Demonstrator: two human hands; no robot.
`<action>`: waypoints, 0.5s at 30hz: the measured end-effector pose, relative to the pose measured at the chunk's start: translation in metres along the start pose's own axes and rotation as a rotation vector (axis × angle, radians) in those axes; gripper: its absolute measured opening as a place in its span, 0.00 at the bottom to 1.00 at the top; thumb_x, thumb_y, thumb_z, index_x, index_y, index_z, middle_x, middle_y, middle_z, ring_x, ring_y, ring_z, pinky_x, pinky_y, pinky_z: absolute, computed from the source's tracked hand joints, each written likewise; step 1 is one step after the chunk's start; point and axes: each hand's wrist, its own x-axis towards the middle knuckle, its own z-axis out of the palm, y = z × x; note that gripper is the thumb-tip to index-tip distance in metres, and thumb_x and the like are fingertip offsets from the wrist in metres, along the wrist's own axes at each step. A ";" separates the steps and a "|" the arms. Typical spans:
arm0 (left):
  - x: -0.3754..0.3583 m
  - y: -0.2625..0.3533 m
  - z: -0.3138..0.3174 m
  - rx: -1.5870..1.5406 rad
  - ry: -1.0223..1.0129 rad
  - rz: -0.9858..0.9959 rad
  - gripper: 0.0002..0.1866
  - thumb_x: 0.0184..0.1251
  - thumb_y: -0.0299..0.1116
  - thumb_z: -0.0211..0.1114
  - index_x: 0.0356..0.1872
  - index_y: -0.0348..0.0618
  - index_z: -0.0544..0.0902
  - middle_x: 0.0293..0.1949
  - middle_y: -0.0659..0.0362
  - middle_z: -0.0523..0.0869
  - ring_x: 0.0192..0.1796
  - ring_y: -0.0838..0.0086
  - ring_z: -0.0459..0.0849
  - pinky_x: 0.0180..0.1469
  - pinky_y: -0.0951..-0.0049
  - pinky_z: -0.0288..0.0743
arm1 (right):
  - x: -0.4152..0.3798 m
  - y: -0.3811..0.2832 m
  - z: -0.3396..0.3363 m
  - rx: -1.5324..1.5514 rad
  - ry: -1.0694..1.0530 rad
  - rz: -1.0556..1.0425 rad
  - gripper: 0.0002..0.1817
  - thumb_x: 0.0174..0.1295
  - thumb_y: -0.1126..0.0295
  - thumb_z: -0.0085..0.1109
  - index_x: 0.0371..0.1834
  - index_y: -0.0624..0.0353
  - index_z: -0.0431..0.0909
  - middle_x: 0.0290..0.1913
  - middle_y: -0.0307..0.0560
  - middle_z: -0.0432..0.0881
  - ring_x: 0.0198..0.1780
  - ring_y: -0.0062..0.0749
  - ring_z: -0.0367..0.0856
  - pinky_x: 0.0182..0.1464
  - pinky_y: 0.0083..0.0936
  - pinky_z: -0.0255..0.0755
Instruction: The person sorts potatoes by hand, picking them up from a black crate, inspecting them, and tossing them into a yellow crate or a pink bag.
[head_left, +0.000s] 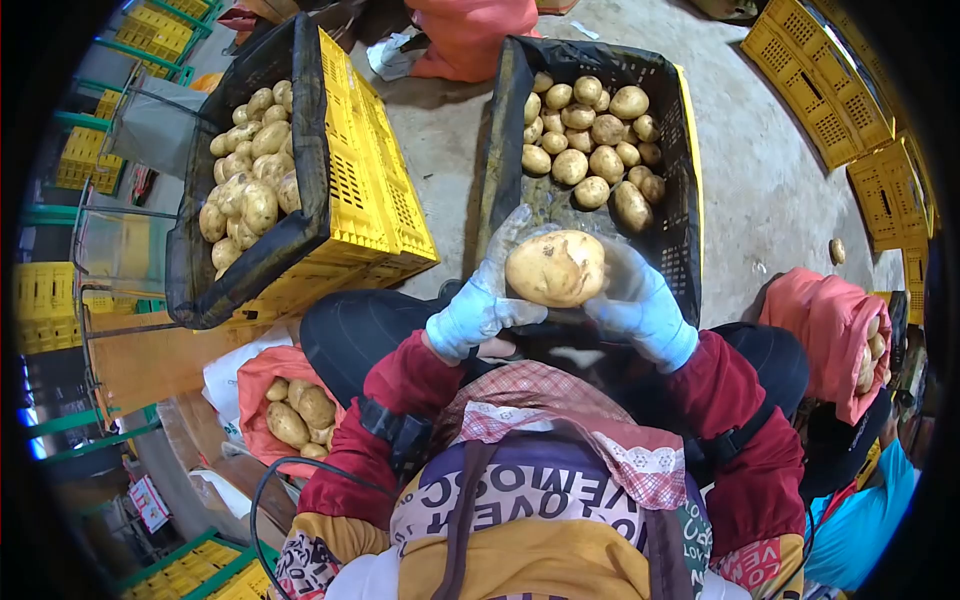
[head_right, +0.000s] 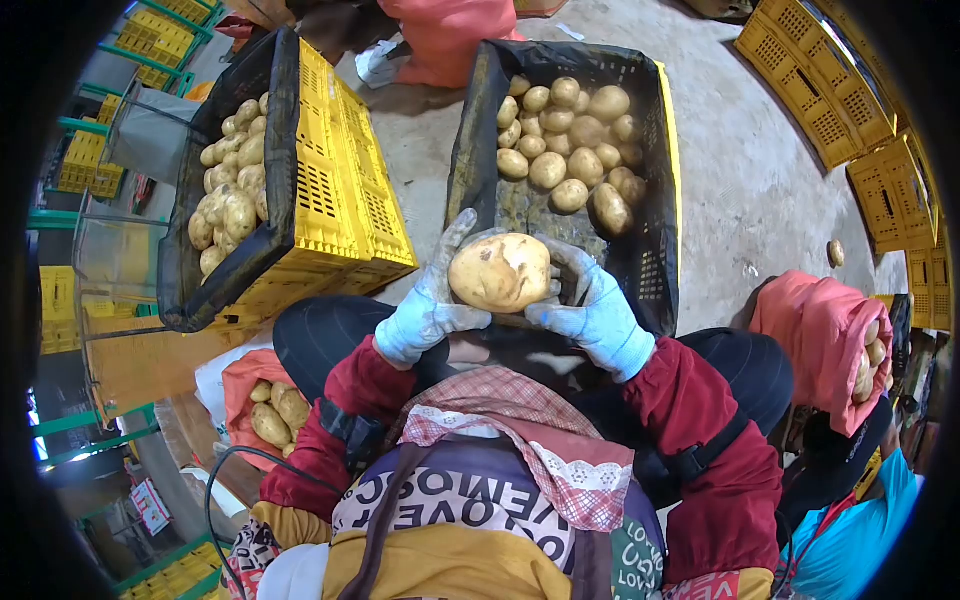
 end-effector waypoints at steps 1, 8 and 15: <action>0.000 0.000 -0.001 0.002 -0.003 -0.003 0.59 0.45 0.24 0.74 0.75 0.52 0.41 0.68 0.54 0.62 0.69 0.63 0.64 0.68 0.65 0.62 | 0.000 0.001 -0.001 0.003 0.003 -0.003 0.44 0.46 0.81 0.70 0.69 0.63 0.58 0.63 0.47 0.70 0.61 0.29 0.71 0.65 0.29 0.64; 0.004 -0.011 -0.012 0.109 -0.049 -0.200 0.53 0.46 0.22 0.74 0.73 0.46 0.50 0.65 0.56 0.66 0.67 0.70 0.66 0.66 0.66 0.65 | -0.004 0.006 -0.009 -0.308 -0.016 -0.188 0.40 0.47 0.80 0.69 0.67 0.63 0.62 0.63 0.46 0.71 0.62 0.28 0.70 0.64 0.28 0.64; -0.003 -0.010 -0.010 -0.114 -0.002 -0.175 0.45 0.46 0.24 0.75 0.67 0.44 0.62 0.58 0.57 0.76 0.56 0.72 0.78 0.58 0.70 0.73 | 0.001 -0.008 0.005 -0.467 -0.015 -0.233 0.36 0.50 0.76 0.67 0.65 0.66 0.64 0.58 0.48 0.75 0.59 0.29 0.72 0.62 0.27 0.66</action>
